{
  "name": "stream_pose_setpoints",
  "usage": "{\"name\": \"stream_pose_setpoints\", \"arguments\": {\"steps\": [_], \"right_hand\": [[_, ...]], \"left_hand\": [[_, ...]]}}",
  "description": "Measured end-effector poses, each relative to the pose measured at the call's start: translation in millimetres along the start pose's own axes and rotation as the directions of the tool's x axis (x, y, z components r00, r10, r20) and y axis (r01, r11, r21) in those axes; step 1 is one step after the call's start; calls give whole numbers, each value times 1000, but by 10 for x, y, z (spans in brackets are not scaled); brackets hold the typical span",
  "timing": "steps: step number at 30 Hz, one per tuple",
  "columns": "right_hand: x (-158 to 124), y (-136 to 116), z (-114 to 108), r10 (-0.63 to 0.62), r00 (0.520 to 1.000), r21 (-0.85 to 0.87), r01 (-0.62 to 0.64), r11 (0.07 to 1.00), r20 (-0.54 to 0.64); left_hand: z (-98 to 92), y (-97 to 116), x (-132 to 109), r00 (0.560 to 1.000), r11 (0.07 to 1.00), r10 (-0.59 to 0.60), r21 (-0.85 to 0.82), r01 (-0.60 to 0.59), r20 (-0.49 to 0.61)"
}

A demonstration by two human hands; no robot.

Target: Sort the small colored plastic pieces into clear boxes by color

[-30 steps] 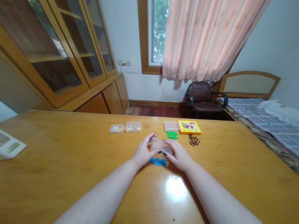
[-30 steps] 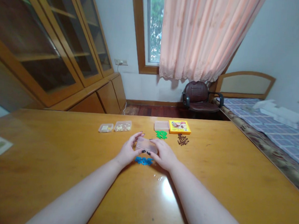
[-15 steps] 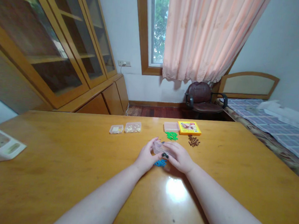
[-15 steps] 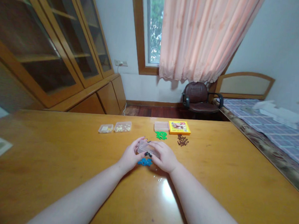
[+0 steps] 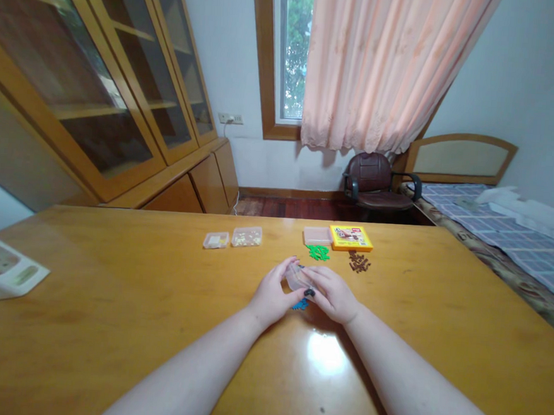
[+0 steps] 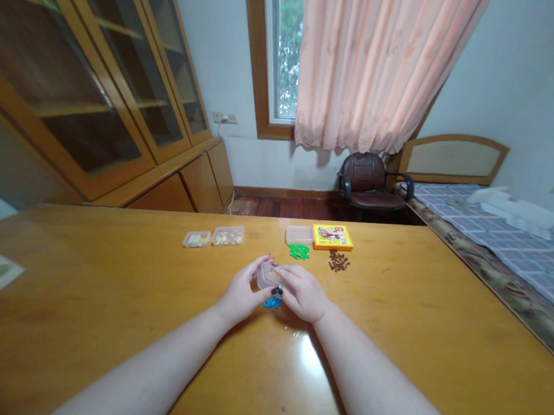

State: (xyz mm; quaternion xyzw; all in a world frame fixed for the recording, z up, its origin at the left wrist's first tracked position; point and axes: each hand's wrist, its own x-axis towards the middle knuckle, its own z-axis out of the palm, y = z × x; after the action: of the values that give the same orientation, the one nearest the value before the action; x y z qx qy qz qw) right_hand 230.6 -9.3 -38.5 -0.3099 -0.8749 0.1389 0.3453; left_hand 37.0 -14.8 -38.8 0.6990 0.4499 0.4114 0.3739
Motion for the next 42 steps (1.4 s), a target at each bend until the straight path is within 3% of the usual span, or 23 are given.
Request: {"name": "stream_pose_setpoints", "arguments": {"steps": [10, 29, 42], "right_hand": [[4, -14, 4, -17, 1000, -13, 17, 1000, -16], [4, -41, 14, -85, 994, -104, 77, 992, -76], [-9, -48, 82, -58, 990, -124, 42, 991, -127]], "left_hand": [[30, -72, 18, 999, 989, -45, -142, 47, 23], [9, 35, 33, 993, 931, -103, -347, 114, 51], [50, 51, 9, 988, 883, -147, -446, 148, 39]]}}
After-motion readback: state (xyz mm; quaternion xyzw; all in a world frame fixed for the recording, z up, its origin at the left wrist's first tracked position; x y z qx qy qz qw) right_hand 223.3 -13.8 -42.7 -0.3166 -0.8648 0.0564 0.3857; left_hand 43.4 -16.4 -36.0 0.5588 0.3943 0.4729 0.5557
